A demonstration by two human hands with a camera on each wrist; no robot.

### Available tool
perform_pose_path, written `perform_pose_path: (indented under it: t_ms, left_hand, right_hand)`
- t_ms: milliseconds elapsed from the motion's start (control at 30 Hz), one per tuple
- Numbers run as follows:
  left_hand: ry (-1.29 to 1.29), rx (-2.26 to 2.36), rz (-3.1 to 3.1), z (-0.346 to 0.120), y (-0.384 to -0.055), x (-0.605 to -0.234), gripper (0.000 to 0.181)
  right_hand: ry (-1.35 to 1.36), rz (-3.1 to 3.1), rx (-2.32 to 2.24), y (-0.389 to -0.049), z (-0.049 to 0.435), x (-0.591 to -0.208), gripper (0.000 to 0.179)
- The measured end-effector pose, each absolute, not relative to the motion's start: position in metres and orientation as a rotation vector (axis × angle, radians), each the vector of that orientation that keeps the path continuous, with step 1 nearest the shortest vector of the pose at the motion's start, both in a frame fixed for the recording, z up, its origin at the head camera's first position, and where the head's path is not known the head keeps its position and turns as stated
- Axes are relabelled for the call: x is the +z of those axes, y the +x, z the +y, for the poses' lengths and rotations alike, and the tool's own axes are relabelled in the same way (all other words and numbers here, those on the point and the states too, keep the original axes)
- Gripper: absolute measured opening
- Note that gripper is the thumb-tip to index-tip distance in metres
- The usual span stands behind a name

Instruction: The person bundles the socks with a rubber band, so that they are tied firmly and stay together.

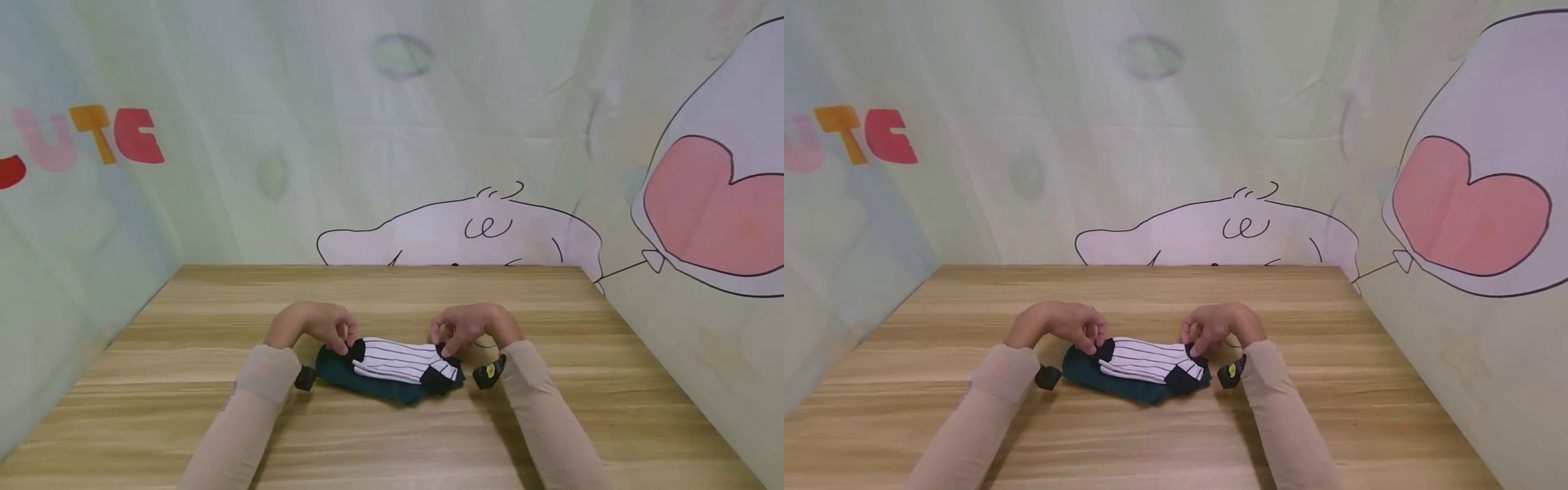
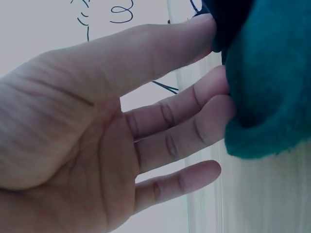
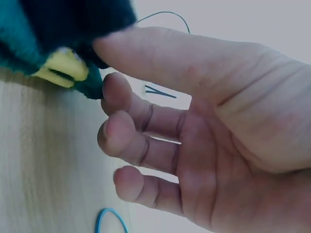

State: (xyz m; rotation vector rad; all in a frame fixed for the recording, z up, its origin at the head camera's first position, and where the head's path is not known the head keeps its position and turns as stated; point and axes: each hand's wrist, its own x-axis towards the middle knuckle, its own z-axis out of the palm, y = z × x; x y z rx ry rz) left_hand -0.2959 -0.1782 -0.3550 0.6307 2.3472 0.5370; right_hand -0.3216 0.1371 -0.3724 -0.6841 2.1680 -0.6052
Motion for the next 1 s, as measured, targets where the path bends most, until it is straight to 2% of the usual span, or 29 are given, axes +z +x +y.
perform_pose_path:
  t_ms: [367,600,1000]
  left_hand:
    - [0.549,0.483,2.394,-0.1755,-0.2984,-0.3595,0.016]
    - [0.621,0.376,2.371,-0.1730,-0.3008,-0.3618,0.017]
    - [0.614,0.355,2.404,-0.1808,-0.3014,-0.3618,0.017]
  right_hand:
    - [-0.665,2.221,-0.582,-0.3216,0.1369,-0.3776,0.020]
    - [-0.693,2.189,-0.584,-0.3214,0.1366,-0.3766,0.017]
    - [-0.889,2.248,-0.569,-0.3236,0.1297,-0.3798,0.008]
